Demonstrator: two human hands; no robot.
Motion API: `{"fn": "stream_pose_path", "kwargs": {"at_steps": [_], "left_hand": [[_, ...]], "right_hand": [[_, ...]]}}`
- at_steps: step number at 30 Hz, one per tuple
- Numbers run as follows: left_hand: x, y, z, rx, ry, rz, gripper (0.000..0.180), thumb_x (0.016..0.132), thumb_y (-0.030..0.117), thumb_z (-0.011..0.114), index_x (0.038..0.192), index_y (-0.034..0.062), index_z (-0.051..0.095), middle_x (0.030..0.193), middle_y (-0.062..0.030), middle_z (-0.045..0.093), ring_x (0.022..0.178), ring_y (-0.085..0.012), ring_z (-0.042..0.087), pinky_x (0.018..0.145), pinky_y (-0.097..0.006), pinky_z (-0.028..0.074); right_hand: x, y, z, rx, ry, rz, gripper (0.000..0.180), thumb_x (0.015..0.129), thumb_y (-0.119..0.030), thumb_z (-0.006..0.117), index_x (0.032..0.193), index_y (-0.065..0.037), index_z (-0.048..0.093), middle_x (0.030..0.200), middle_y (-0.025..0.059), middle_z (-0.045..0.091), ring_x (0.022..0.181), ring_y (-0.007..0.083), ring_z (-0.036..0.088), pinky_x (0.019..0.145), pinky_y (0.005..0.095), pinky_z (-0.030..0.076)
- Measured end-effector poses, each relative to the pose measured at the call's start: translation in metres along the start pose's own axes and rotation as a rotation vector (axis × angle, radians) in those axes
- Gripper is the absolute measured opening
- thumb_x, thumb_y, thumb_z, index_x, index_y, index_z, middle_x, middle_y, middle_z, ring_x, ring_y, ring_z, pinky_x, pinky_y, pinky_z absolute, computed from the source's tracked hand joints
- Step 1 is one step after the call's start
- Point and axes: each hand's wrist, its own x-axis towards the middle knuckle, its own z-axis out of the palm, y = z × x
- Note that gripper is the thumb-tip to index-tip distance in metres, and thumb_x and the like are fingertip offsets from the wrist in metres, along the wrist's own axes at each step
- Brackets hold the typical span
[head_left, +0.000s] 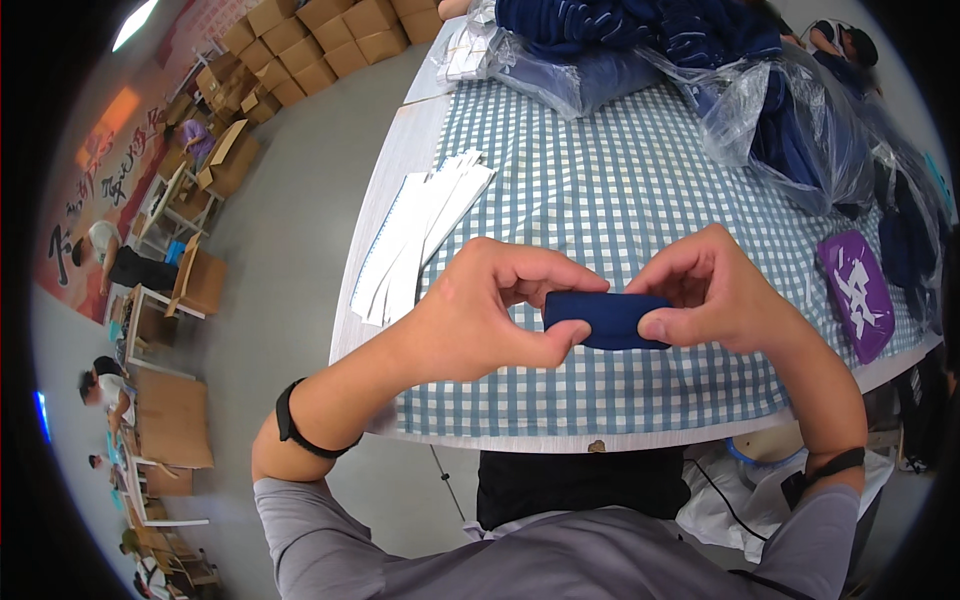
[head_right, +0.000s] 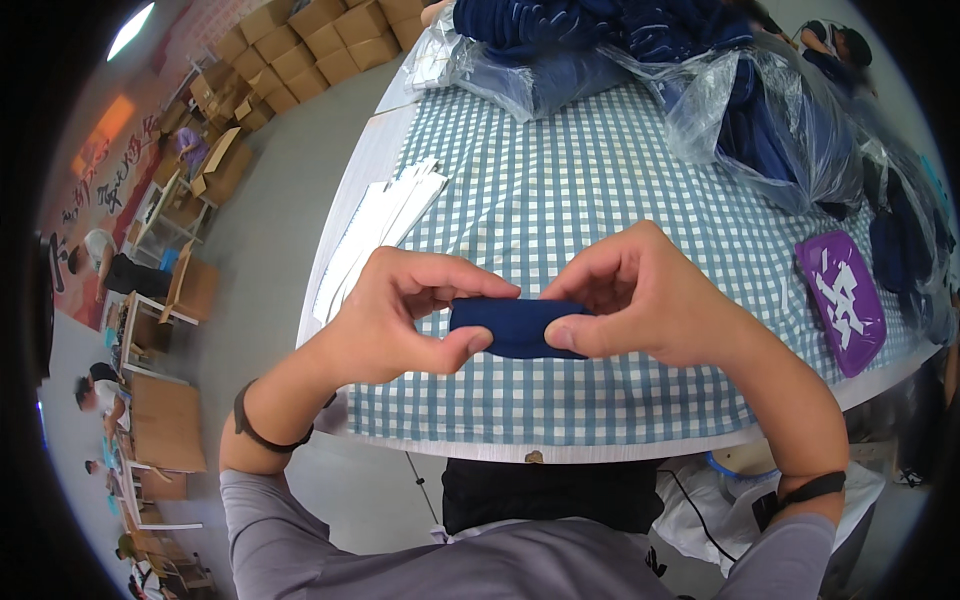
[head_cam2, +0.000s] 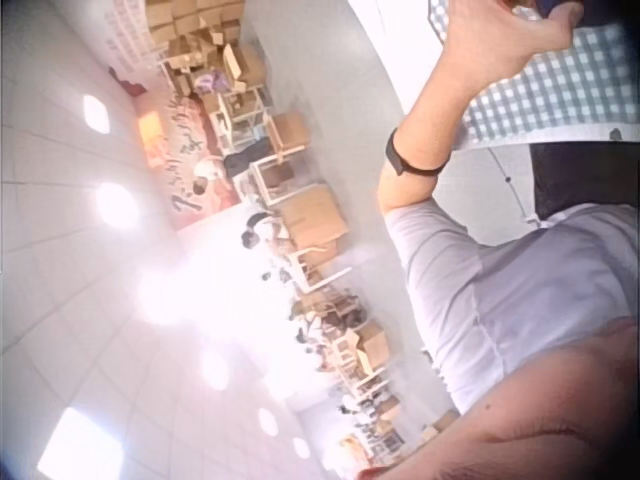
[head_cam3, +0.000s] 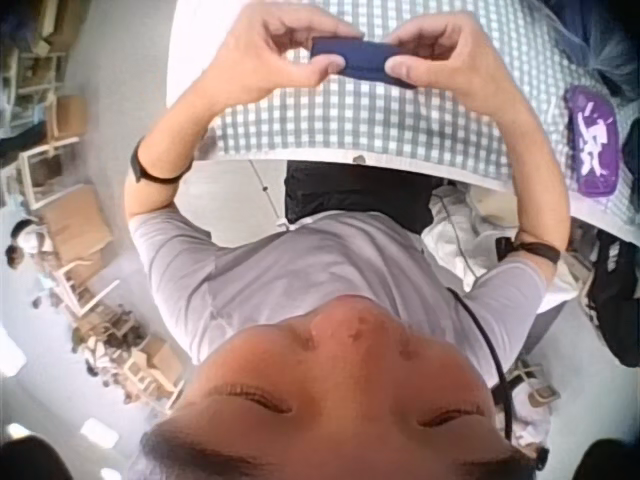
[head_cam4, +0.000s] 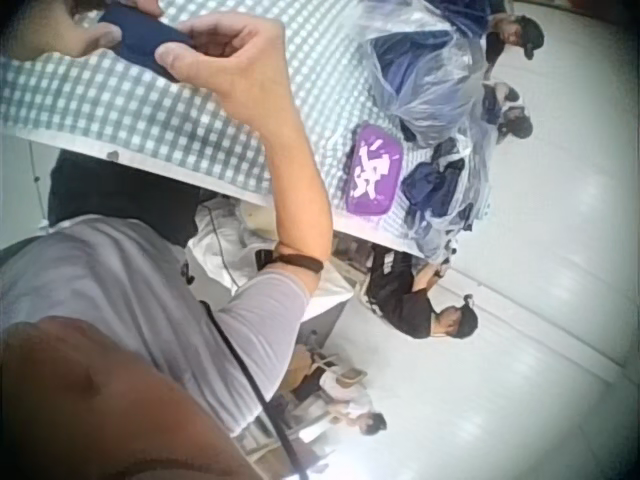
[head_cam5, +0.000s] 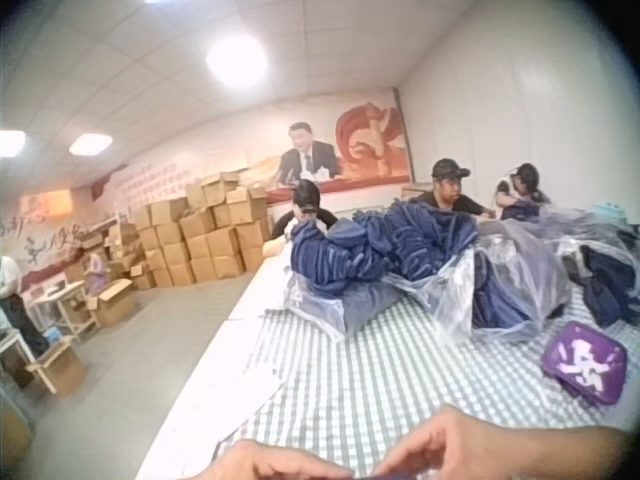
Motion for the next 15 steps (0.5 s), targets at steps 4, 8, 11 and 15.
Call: {"fn": "stream_pose_path", "kwargs": {"at_steps": [4,8,11,15], "left_hand": [[0.006,-0.032,0.003,-0.089,0.057,-0.118,0.031,0.095,0.004,0.084,0.124,-0.0059,0.078,0.114,-0.0136,0.081,0.106,-0.0179,0.077,0.098,-0.033,0.062],[0.006,-0.039,0.012,-0.117,0.145,-0.156,0.031,0.101,0.011,0.082,0.126,-0.0057,0.076,0.113,-0.0129,0.08,0.102,-0.0168,0.076,0.092,-0.031,0.063],[-0.004,-0.044,0.014,0.075,0.121,-0.007,0.054,0.095,0.013,0.087,0.143,0.0002,0.068,0.115,-0.0095,0.079,0.092,-0.0121,0.069,0.084,-0.031,0.059],[-0.016,-0.033,0.03,0.424,0.103,0.139,0.101,0.083,0.006,0.093,0.169,0.0045,0.04,0.167,-0.0188,0.045,0.131,-0.0297,0.064,0.108,-0.043,0.053]], "right_hand": [[0.005,0.007,0.001,-0.009,0.031,0.064,0.036,0.089,-0.007,0.09,0.121,0.006,0.079,0.101,0.0122,0.082,0.091,0.0136,0.077,0.084,0.0266,0.061],[0.002,0.023,0.005,-0.123,0.04,-0.068,0.026,0.094,-0.01,0.086,0.115,0.004,0.082,0.095,0.0088,0.081,0.086,0.0111,0.074,0.079,0.0264,0.059],[0.006,0.025,0.006,-0.122,0.107,-0.015,0.017,0.099,-0.013,0.082,0.106,0.003,0.082,0.086,0.0052,0.078,0.077,0.0085,0.069,0.071,0.0265,0.055],[0.007,0.025,0.005,-0.203,0.25,0.017,0.021,0.103,-0.015,0.077,0.092,0.003,0.078,0.073,0.001,0.069,0.067,0.0057,0.059,0.062,0.0266,0.047]]}}
